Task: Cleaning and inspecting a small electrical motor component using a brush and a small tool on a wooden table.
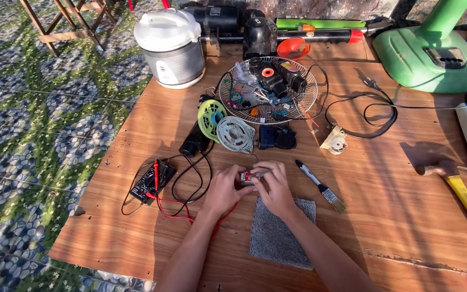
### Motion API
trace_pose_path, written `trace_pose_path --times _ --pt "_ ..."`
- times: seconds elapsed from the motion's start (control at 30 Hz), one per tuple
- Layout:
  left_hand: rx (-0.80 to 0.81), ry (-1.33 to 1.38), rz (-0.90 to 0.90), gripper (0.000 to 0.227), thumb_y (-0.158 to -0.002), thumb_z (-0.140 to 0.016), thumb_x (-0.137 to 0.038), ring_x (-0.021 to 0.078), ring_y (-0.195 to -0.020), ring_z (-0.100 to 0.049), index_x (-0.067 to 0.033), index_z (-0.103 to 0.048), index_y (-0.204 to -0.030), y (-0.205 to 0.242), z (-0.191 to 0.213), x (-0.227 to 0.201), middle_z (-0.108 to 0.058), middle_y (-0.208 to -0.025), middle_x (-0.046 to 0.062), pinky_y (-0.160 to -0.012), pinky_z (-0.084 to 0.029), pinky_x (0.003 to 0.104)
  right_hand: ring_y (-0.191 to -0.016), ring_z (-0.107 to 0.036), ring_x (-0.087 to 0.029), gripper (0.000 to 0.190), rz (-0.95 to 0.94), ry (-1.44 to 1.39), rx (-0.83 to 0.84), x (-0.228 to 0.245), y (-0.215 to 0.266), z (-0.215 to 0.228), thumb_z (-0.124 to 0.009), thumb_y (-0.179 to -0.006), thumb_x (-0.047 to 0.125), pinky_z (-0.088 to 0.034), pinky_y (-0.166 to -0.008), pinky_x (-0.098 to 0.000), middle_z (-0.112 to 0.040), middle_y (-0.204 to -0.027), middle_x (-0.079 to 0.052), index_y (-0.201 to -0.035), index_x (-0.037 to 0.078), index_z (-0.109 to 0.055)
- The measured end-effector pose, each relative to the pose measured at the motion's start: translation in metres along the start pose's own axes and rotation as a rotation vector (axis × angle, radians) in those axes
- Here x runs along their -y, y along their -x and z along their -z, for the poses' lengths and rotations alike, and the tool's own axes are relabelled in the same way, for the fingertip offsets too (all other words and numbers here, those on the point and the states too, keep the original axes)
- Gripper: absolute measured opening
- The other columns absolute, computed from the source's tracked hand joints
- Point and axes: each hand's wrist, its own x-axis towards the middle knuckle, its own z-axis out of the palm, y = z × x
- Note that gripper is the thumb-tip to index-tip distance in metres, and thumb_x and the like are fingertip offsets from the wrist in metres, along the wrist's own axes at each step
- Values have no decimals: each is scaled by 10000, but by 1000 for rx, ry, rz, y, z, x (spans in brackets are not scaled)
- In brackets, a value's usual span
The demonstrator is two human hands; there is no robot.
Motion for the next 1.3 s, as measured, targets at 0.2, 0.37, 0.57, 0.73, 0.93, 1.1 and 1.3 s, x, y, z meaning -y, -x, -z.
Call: trace_pose_path --times 0.2,0.37,0.57,0.73,0.93,1.1,1.3 --pt "-4 -31 6 586 -713 -894 -373 283 -862 -736 -124 -662 -1190 -3 -1 -1 -702 -788 50 -935 -518 422 -1061 -590 -244 217 5 35 11 3 -3 -1 -678 -992 157 -448 -919 -372 -669 -1080 18 -795 145 -589" --pt "-13 -61 -18 584 -705 -892 -365 277 -858 -731 -132 -664 -1189 -2 -5 4 -698 -794 45 -913 -523 415 -1034 -590 -230 120 -57 65 17 -9 5 0 -734 -965 202 -457 -912 -368 -668 -1066 15 -875 138 -686" --pt "-46 28 -27 595 -711 -905 -377 327 -850 -736 -72 -670 -1165 -4 3 -3 -714 -788 101 -916 -517 450 -876 -675 -381 86 -221 269 -11 -39 -5 35 -745 -945 137 -536 -803 -446 -652 -878 -120 -937 74 -687" --pt "-48 0 -25 600 -713 -903 -398 321 -845 -739 -75 -669 -1161 -1 0 1 -714 -790 95 -914 -518 444 -766 -691 -277 130 -327 432 -16 -31 5 34 -716 -994 223 -574 -661 -370 -594 -829 -25 -921 130 -663" --pt "-28 1 -20 600 -730 -894 -410 321 -847 -739 -65 -674 -1170 -1 1 -2 -717 -798 96 -918 -514 446 -841 -710 -309 178 -355 439 165 -37 10 35 -725 -976 237 -609 -678 -395 -640 -817 -80 -932 75 -666" --pt "-39 2 -13 604 -726 -893 -409 323 -850 -739 -70 -671 -1173 2 1 -2 -716 -794 99 -907 -517 445 -822 -689 -303 134 -295 420 27 -38 8 32 -738 -980 245 -581 -662 -389 -602 -824 -54 -940 123 -699" --pt "-34 -29 -30 593 -729 -890 -418 307 -841 -740 -89 -672 -1172 -2 0 0 -717 -791 85 -898 -521 428 -832 -680 -296 101 -298 405 90 -33 5 36 -734 -960 207 -593 -689 -379 -608 -829 -35 -923 119 -704"
